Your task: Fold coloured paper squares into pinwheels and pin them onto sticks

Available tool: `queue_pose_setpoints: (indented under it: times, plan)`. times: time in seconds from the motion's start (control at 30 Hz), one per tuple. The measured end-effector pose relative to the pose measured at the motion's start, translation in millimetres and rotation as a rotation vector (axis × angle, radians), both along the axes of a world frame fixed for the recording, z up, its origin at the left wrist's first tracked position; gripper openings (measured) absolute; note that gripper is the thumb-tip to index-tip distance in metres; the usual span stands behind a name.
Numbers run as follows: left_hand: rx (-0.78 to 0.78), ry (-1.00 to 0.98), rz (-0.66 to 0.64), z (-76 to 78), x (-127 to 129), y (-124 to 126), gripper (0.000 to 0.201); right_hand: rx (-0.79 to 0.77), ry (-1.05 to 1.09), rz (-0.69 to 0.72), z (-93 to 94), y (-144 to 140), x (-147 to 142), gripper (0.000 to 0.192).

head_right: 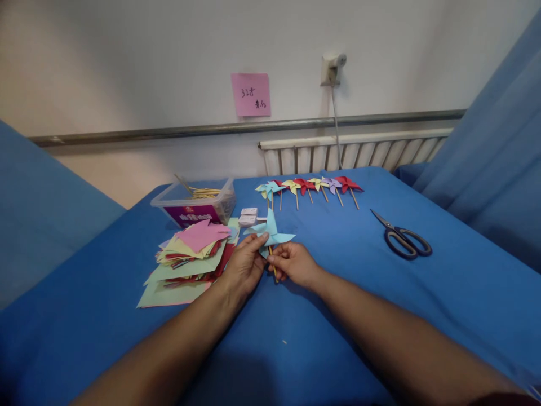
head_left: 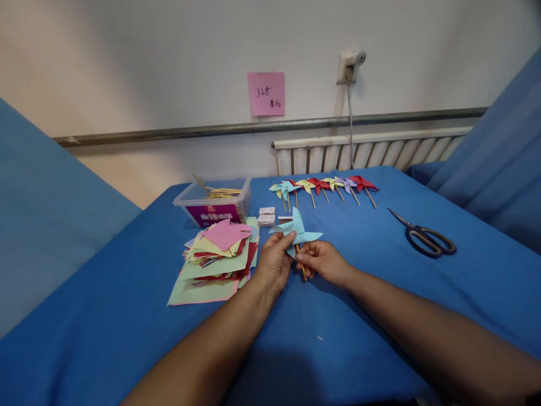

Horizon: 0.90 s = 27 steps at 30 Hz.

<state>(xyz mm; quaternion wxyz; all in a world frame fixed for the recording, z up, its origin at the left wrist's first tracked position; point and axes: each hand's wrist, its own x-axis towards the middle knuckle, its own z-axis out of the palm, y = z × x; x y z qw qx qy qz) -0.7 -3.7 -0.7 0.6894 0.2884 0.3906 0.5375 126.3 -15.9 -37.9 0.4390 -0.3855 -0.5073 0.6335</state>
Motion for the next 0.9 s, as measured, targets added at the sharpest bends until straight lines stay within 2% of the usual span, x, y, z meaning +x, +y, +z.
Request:
queue_pose_setpoints:
  times: [0.27,0.5,0.9]
  plan:
    - [0.016,0.015,0.045,7.5,-2.4,2.8,0.022,0.021,0.058,-0.036,7.0,-2.2,3.1,0.038]
    - [0.026,0.008,0.012,5.9,-2.5,2.7,0.018,0.004,0.06,-0.028,9.1,-4.1,2.6,0.038]
    - [0.038,0.055,0.04,6.8,-2.6,4.0,0.029,-0.003,-0.002,-0.035,7.3,-2.9,1.4,0.04]
